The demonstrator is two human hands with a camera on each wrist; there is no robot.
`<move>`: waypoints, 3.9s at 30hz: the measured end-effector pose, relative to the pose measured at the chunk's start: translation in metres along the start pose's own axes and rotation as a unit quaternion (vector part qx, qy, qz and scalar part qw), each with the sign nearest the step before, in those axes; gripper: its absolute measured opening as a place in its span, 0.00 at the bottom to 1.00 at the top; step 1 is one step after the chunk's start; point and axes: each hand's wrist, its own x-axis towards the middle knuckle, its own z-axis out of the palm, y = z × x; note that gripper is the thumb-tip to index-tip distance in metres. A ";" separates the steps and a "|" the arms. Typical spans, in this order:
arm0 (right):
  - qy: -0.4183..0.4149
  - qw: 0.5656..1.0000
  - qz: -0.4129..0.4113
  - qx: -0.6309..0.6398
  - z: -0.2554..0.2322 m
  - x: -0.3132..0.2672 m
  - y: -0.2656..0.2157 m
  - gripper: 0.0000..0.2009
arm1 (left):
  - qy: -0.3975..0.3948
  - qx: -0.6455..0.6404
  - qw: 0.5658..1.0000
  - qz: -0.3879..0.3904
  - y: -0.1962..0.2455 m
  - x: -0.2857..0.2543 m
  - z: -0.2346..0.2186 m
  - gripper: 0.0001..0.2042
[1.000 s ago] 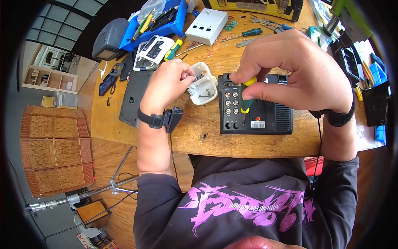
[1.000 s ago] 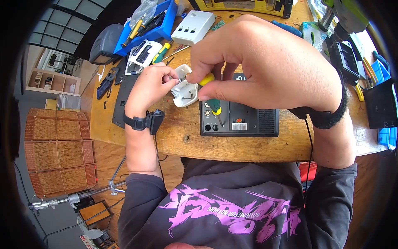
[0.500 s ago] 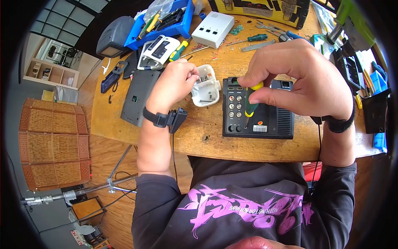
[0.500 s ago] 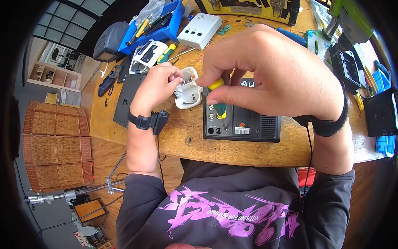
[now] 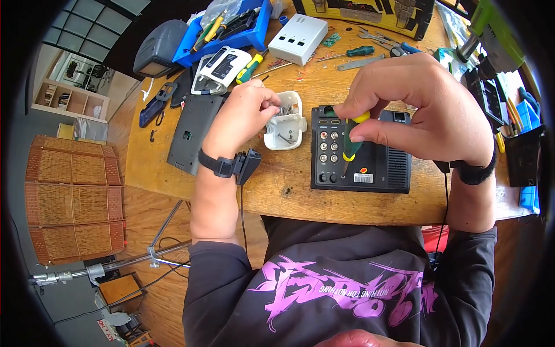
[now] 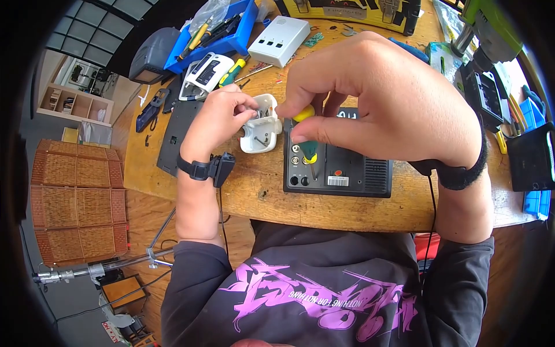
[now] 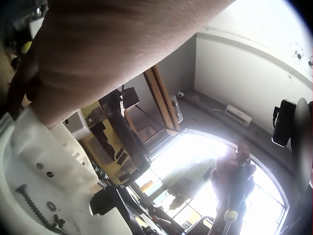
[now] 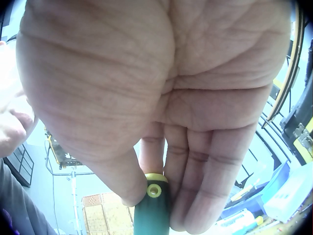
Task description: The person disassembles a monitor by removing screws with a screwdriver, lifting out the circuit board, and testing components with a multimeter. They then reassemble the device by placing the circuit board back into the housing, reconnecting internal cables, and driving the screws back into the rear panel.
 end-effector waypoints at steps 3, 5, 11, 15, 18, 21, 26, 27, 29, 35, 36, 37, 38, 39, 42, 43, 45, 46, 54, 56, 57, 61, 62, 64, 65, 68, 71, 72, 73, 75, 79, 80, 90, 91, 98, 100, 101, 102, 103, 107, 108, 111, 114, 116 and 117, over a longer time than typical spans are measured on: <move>0.002 1.000 -0.003 0.003 0.001 0.000 0.002 0.09 | -0.012 -0.015 1.000 -0.021 0.003 0.001 -0.001 0.06; 0.005 1.000 -0.008 0.007 0.001 0.000 0.002 0.09 | -0.012 -0.026 0.999 -0.017 0.004 0.001 -0.001 0.06; -0.004 1.000 0.012 0.008 0.000 0.000 0.000 0.08 | -0.033 -0.026 0.999 -0.017 0.000 0.002 -0.001 0.05; 0.005 1.000 -0.008 -0.006 0.001 -0.002 0.000 0.09 | -0.056 -0.007 0.998 -0.035 0.004 0.003 -0.003 0.05; 0.005 1.000 -0.011 -0.013 0.001 -0.002 0.000 0.11 | -0.070 0.003 0.997 -0.031 0.003 0.004 -0.003 0.06; 0.021 1.000 -0.016 -0.014 0.003 -0.004 -0.001 0.12 | -0.080 -0.003 0.997 -0.024 0.003 0.004 -0.004 0.06; 0.020 0.997 -0.073 -0.027 -0.016 -0.003 0.008 0.08 | -0.071 -0.013 0.997 -0.015 0.001 0.003 -0.005 0.06; 0.032 0.997 -0.057 -0.034 -0.020 -0.003 0.006 0.08 | -0.066 -0.009 0.998 -0.016 0.003 0.003 -0.005 0.05; 0.063 0.997 -0.033 -0.006 -0.020 -0.005 -0.007 0.08 | -0.068 -0.003 0.997 -0.021 0.005 0.003 -0.007 0.05; 0.052 0.988 0.004 -0.146 -0.029 -0.013 -0.023 0.08 | -0.065 -0.010 0.997 -0.031 0.001 0.004 -0.003 0.05; 0.047 0.990 -0.005 -0.136 -0.027 -0.012 -0.016 0.07 | -0.070 -0.012 0.997 -0.027 0.001 0.004 -0.003 0.05; 0.042 0.991 -0.015 -0.127 -0.025 -0.011 -0.009 0.07 | -0.066 -0.003 0.998 -0.025 0.000 0.004 -0.003 0.05; 0.036 0.992 -0.025 -0.117 -0.023 -0.007 -0.005 0.07 | -0.062 0.006 0.998 -0.022 0.001 0.003 -0.003 0.06; 0.024 0.992 -0.005 -0.123 -0.029 -0.009 -0.024 0.07 | -0.063 0.013 0.997 -0.032 0.005 0.004 -0.004 0.06; 0.047 0.986 -0.055 -0.150 -0.023 -0.016 -0.020 0.08 | -0.064 0.005 0.998 -0.025 0.001 0.005 -0.002 0.06; 0.039 0.988 -0.058 -0.140 -0.024 -0.017 -0.021 0.09 | -0.065 -0.001 0.998 -0.013 0.001 0.005 -0.002 0.05; 0.034 0.989 -0.064 -0.128 -0.025 -0.017 -0.021 0.10 | -0.069 0.009 0.998 -0.012 0.003 0.006 -0.003 0.05; 0.026 0.988 -0.053 -0.141 -0.026 -0.017 -0.021 0.11 | -0.071 0.016 0.997 -0.013 0.005 0.005 -0.004 0.05; 0.027 0.981 -0.055 -0.183 -0.028 -0.020 -0.021 0.11 | -0.049 -0.003 0.999 0.018 0.013 -0.001 -0.016 0.05; 0.094 0.968 -0.136 -0.188 -0.031 -0.021 -0.017 0.10 | -0.054 0.032 0.998 0.023 0.019 -0.002 -0.024 0.06; 0.118 0.961 -0.161 -0.191 -0.035 -0.017 -0.023 0.10 | -0.019 0.021 0.999 0.025 0.022 -0.002 -0.025 0.06; 0.140 0.957 -0.136 -0.216 -0.045 -0.016 -0.032 0.10 | 0.044 -0.013 0.997 0.055 0.043 0.001 -0.025 0.05; 0.144 0.957 -0.126 -0.219 -0.047 -0.019 -0.032 0.10 | 0.053 -0.039 0.996 0.062 0.050 0.002 -0.021 0.05; 0.155 0.957 -0.104 -0.222 -0.054 -0.024 -0.033 0.11 | 0.061 -0.052 0.993 0.082 0.065 0.005 -0.012 0.05; 0.158 0.958 -0.093 -0.221 -0.056 -0.029 -0.033 0.11 | 0.040 -0.081 0.992 0.090 0.074 0.004 -0.008 0.05; 0.169 0.957 -0.073 -0.222 -0.061 -0.042 -0.035 0.11 | -0.017 -0.113 0.986 0.122 0.108 0.008 0.006 0.05; 0.182 0.956 -0.063 -0.221 -0.064 -0.053 -0.036 0.11 | -0.040 -0.108 0.987 0.109 0.132 0.015 0.023 0.05; 0.184 0.955 -0.060 -0.223 -0.065 -0.059 -0.035 0.11 | -0.043 -0.103 0.988 0.109 0.135 0.018 0.028 0.05; 0.188 0.955 -0.059 -0.220 -0.066 -0.063 -0.035 0.11 | -0.045 -0.101 0.984 0.137 0.136 0.022 0.034 0.05; 0.197 0.953 -0.057 -0.222 -0.067 -0.070 -0.036 0.11 | -0.042 -0.095 0.974 0.202 0.143 0.029 0.040 0.06; 0.217 0.949 -0.058 -0.221 -0.072 -0.083 -0.036 0.11 | -0.031 -0.097 0.977 0.187 0.166 0.036 0.051 0.07; 0.220 0.948 -0.058 -0.221 -0.073 -0.086 -0.035 0.11 | -0.035 -0.095 0.977 0.188 0.167 0.037 0.052 0.07; 0.236 0.947 -0.055 -0.213 -0.079 -0.100 -0.036 0.11 | -0.051 0.026 0.958 0.282 0.175 0.040 0.051 0.12; 0.237 0.946 -0.054 -0.213 -0.078 -0.101 -0.037 0.11 | -0.054 0.053 0.953 0.294 0.177 0.041 0.050 0.13; 0.236 0.947 -0.047 -0.214 -0.078 -0.101 -0.040 0.11 | -0.083 0.083 0.943 0.312 0.184 0.043 0.046 0.14; 0.235 0.947 -0.045 -0.217 -0.081 -0.101 -0.039 0.12 | -0.085 0.062 0.949 0.298 0.181 0.045 0.046 0.14; 0.234 0.946 -0.043 -0.218 -0.081 -0.101 -0.040 0.12 | -0.084 0.062 0.949 0.298 0.179 0.045 0.047 0.14; 0.232 0.947 -0.042 -0.220 -0.080 -0.100 -0.040 0.12 | -0.084 0.037 0.956 0.279 0.177 0.044 0.049 0.14; 0.230 0.947 -0.043 -0.220 -0.081 -0.099 -0.040 0.12 | -0.083 0.012 0.962 0.259 0.176 0.043 0.049 0.14; 0.224 0.948 -0.043 -0.224 -0.079 -0.093 -0.042 0.12 | -0.069 -0.014 0.976 0.207 0.181 0.038 0.049 0.15; 0.220 0.948 -0.044 -0.227 -0.082 -0.093 -0.042 0.12 | -0.072 -0.031 0.978 0.194 0.179 0.038 0.049 0.16; 0.208 0.949 -0.045 -0.234 -0.082 -0.083 -0.044 0.12 | -0.069 -0.071 0.979 0.178 0.172 0.037 0.051 0.16; 0.188 0.952 -0.041 -0.238 -0.084 -0.074 -0.047 0.12 | -0.071 -0.111 0.976 0.173 0.166 0.036 0.052 0.16; 0.164 0.956 -0.034 -0.240 -0.087 -0.067 -0.045 0.12 | -0.073 -0.132 0.974 0.167 0.159 0.036 0.054 0.16; 0.152 0.958 -0.032 -0.242 -0.084 -0.063 -0.044 0.12 | -0.076 -0.165 0.968 0.172 0.155 0.036 0.056 0.16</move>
